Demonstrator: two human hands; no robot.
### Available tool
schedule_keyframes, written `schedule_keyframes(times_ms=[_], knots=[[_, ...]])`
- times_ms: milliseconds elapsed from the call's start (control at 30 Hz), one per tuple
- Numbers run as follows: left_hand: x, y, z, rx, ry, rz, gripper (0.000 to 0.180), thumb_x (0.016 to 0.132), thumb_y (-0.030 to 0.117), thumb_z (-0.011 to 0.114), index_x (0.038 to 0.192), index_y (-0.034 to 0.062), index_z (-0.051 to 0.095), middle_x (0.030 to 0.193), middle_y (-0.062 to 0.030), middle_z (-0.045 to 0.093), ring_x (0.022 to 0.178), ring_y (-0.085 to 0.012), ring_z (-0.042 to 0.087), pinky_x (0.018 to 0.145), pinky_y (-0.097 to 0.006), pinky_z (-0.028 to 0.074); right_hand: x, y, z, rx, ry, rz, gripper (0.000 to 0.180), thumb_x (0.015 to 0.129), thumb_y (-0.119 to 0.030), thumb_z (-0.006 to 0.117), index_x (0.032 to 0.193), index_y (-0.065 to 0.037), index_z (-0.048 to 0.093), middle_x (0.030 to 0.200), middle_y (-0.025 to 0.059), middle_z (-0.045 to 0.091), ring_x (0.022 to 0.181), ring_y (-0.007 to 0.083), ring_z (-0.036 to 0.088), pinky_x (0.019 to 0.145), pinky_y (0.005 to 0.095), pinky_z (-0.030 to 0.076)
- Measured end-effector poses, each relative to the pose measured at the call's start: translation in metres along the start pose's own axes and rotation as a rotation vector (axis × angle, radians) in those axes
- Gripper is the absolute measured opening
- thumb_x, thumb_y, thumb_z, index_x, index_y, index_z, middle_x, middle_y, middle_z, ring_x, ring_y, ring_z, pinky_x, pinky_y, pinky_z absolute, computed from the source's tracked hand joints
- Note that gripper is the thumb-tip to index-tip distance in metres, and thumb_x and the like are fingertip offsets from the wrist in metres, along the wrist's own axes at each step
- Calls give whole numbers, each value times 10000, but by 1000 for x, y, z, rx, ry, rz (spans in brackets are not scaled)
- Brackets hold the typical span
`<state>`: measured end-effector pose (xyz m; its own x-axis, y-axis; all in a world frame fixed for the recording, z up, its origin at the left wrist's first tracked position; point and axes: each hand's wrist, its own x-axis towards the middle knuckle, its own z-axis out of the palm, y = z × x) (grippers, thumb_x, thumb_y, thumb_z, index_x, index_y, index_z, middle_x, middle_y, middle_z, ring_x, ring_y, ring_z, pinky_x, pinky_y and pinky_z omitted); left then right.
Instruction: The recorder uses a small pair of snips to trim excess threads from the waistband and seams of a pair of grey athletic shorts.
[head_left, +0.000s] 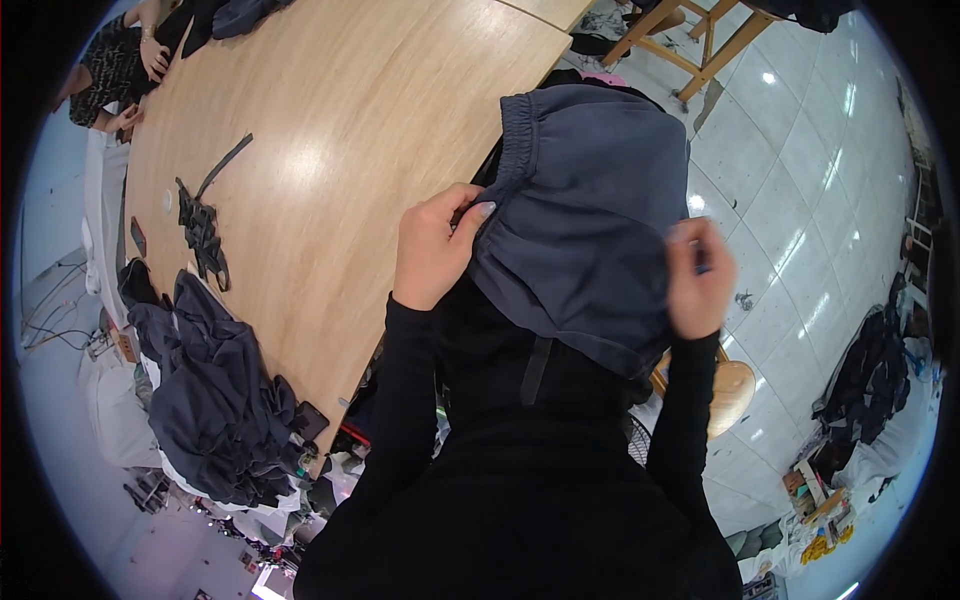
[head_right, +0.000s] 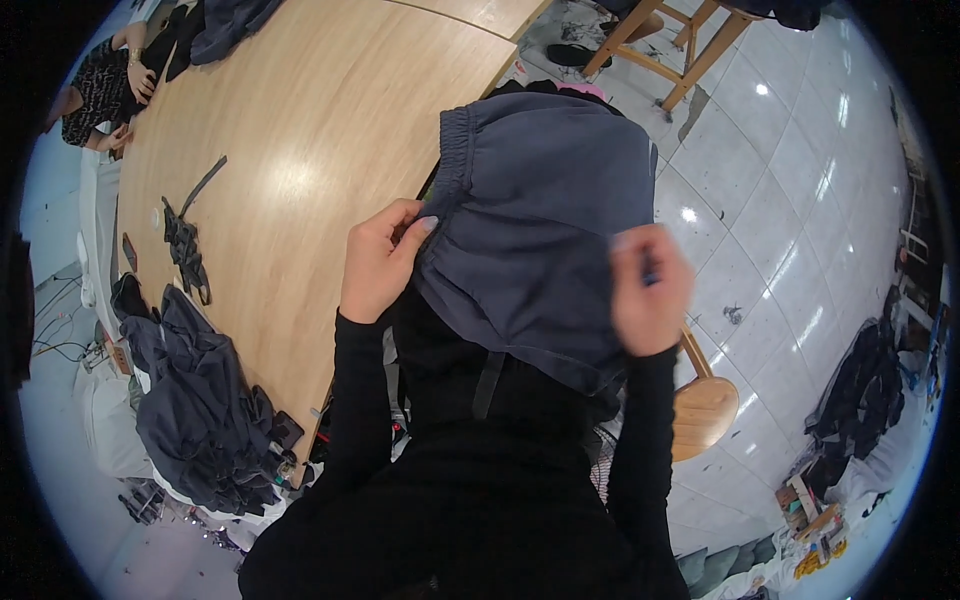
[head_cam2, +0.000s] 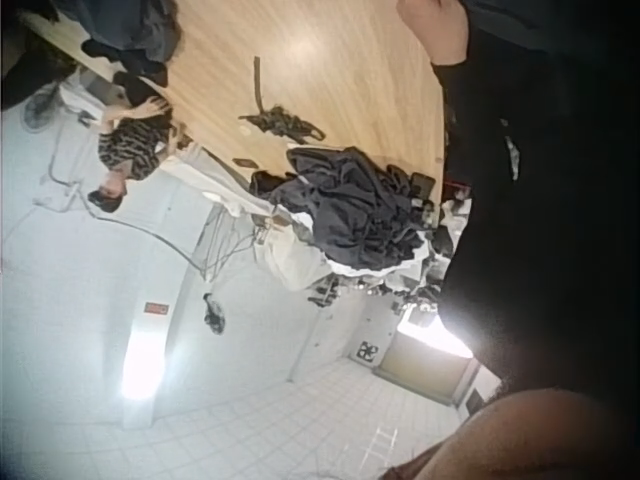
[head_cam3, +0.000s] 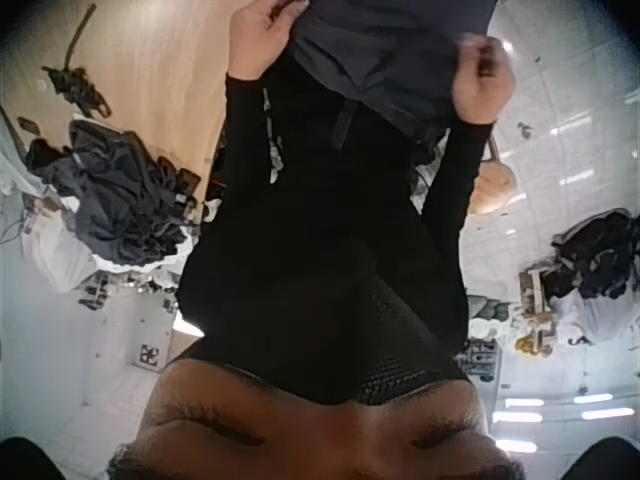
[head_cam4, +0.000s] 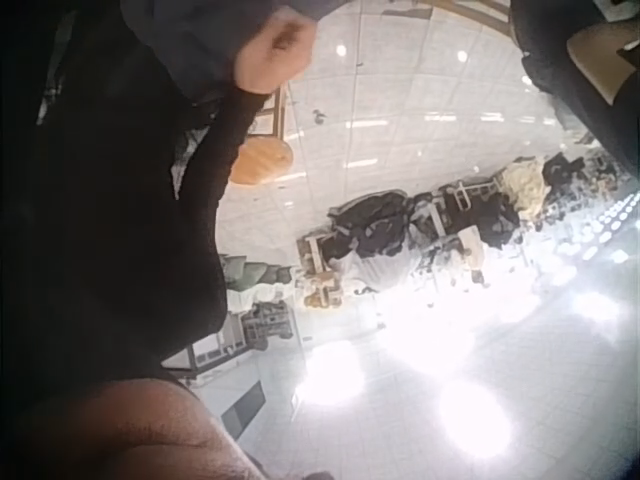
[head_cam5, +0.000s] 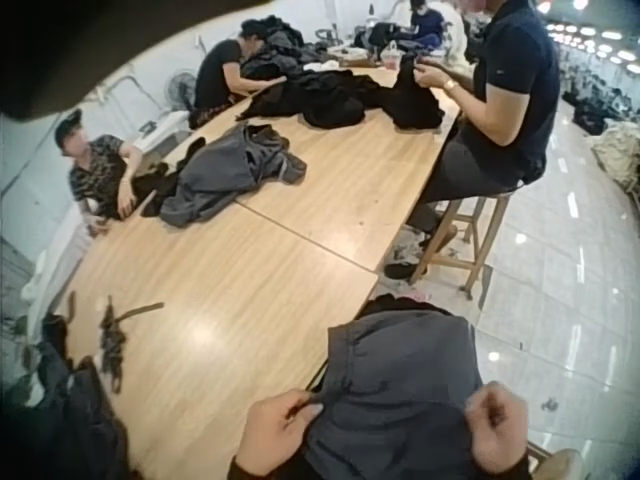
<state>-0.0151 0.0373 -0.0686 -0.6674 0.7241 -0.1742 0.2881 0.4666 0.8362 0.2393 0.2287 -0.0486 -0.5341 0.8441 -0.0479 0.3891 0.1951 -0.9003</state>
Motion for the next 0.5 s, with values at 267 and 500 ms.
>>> schedule_keyframes(times_ms=[267, 500], knots=[[-7, 6, 10, -13, -40, -31, 166, 972, 105, 753, 1094, -7, 747, 886, -148, 752, 783, -301, 734, 750, -371, 546, 7, -8, -6, -131, 77, 1, 454, 949, -12, 760, 1394, -70, 691, 1289, 76, 767, 893, 77, 686, 675, 211, 494], [-55, 81, 66, 9, -98, 523, 287, 815, 37, 840, 1095, 50, 778, 954, -51, 759, 905, -247, 724, 926, -430, 495, -6, -10, 47, 193, -53, 189, 311, 961, -112, 807, 1202, 62, 718, 1025, 56, 759, 895, 97, 634, 810, 275, 519]])
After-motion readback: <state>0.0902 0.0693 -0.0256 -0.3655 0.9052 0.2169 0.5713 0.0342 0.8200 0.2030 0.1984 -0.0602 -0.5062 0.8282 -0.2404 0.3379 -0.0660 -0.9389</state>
